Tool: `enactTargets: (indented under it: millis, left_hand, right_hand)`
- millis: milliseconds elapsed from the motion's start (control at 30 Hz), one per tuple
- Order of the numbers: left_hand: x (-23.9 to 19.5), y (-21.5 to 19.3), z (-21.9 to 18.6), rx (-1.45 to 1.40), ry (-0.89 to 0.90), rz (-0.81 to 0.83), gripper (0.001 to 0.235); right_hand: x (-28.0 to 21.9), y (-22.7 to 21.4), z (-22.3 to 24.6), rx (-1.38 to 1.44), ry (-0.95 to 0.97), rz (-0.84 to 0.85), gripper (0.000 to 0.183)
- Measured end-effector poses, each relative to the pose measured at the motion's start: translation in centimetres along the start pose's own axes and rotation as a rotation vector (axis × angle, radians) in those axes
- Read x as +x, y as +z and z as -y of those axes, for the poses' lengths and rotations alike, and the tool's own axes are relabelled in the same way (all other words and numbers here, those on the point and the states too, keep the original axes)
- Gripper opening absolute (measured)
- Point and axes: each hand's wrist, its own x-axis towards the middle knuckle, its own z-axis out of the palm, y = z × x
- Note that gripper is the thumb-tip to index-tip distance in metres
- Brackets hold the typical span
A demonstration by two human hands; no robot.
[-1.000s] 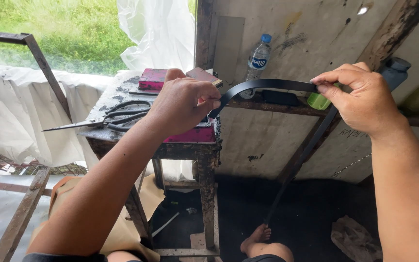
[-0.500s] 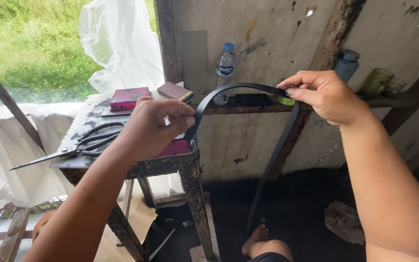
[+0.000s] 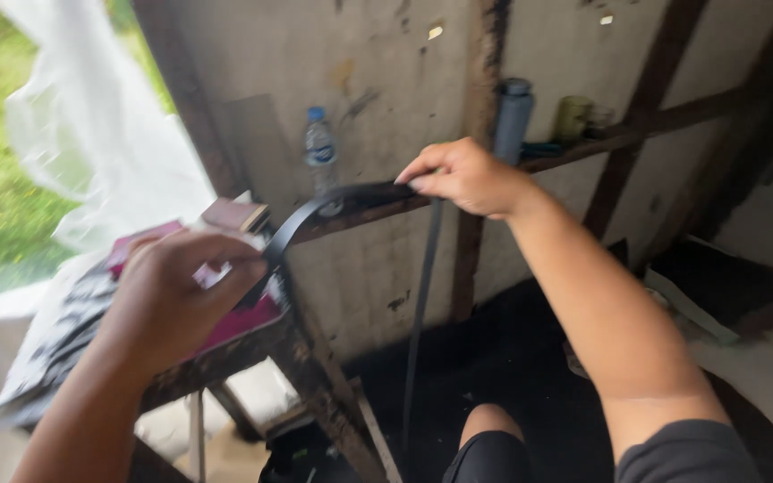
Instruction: Applying edge dye to a long leather strap using a roller applicator and hanging it on a drying rack with clothespins.
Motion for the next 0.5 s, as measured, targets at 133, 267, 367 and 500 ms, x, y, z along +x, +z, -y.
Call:
enactTargets:
  millis: [133, 267, 367, 500]
  left_hand:
    - [0.6, -1.4, -1.6, 0.239, -0.328, 0.122, 0.02]
    - [1.3, 0.0, 4.9, 0.478, -0.281, 0.069, 0.014]
    - [4.1, 1.2, 5.8, 0.619, -0.35, 0.077, 0.018]
    - [13.0, 1.4, 10.7, 0.78, -0.336, 0.967, 0.063]
  right_hand:
    - [-0.3, 0.2, -0.6, -0.114, -0.06, 0.176, 0.016]
    - [-1.1, 0.7, -2.8, -0.088, -0.116, 0.25, 0.016]
    - [-1.9, 0.6, -4.0, -0.034, -0.041, 0.291, 0.017]
    - [-3.2, 0.0, -8.4, 0.046, -0.046, 0.274, 0.017]
